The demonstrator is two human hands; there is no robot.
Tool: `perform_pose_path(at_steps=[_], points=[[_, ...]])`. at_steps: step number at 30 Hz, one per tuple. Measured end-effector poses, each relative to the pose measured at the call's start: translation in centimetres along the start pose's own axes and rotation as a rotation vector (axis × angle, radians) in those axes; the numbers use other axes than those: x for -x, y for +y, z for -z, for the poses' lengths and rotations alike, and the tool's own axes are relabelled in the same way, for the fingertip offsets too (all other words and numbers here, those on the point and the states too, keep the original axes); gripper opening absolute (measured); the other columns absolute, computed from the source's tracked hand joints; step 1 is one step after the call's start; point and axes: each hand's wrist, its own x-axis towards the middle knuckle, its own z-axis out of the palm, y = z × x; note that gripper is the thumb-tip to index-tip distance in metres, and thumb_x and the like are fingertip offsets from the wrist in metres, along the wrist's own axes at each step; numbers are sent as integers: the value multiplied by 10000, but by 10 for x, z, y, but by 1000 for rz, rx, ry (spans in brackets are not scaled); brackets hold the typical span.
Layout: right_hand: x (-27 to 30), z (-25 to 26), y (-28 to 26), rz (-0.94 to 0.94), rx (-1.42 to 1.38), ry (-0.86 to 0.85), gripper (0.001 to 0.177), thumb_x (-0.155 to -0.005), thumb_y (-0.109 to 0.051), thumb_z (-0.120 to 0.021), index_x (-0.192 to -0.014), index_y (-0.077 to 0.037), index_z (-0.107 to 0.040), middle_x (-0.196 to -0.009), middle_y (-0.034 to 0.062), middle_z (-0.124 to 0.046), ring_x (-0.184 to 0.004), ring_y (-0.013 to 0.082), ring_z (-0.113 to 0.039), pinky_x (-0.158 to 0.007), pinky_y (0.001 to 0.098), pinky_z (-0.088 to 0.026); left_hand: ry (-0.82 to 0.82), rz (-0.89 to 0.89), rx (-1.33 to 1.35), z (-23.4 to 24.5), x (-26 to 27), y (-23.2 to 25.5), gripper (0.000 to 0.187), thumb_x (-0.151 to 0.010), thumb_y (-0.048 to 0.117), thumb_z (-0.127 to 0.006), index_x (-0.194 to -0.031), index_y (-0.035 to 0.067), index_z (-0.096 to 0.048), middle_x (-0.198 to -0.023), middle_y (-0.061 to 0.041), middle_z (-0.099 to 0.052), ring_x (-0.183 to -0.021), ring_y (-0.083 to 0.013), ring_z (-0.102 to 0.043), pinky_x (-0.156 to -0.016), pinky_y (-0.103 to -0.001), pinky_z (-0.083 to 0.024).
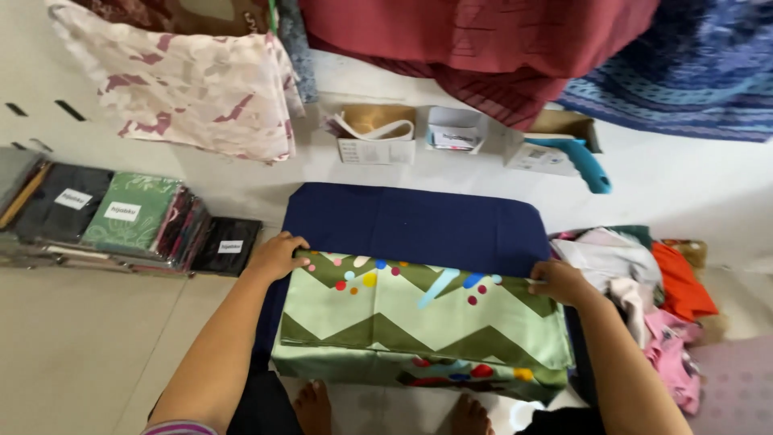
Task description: A person is seen sitting on the floor, unfolding a patterned scarf on a blue mat. They smooth the fabric with their hands, use a lint roller to remove debris, and then carefully fold the scarf into a neat square.
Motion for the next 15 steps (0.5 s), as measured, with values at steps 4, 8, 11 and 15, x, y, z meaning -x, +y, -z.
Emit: perform_pose_path(at_steps=[4, 8, 11, 15], points=[[8, 16, -7, -55, -63, -95, 373, -738, -541, -812, -1018, -296, -796, -1038, 1, -800, -1119, 272, -741, -997, 444, -562, 23, -57, 55, 12, 8, 1, 216, -942, 370, -719, -1067, 198, -755, -1120, -106, -691, -1163, -335, -671, -970, -450, -532], [28, 35, -16, -118, -203, -85, 337, -765, -468, -819, -1005, -232, -802, -989, 62, -826, -1077, 341, -752, -977, 469, -561, 0, -107, 75, 28, 12, 8, 209, -974, 332, -684, -1043, 152, -763, -1056, -126, -736, -1109, -335, -698, -939, -441, -559], [33, 45, -20, -117, -266, -79, 263, -816, -409, -794, -974, -199, -801, -922, 79, -830, -976, 347, -779, -921, 464, -565, -14, -47, 207, 37, 15, 14, 248, -997, 351, -653, -1060, 141, -770, -1079, -136, -774, -1103, -352, -705, -936, -450, -571], [35, 43, -19, -117, -312, -101, 304, -844, -376, -779, -1056, -157, -785, -1026, 167, -816, -1081, 429, -727, -947, 488, -543, -41, -11, 275, 6, -12, -10, 321, -1021, 390, -606, -1149, 123, -729, -1115, -173, -766, -1123, -373, -700, -936, -485, -562]])
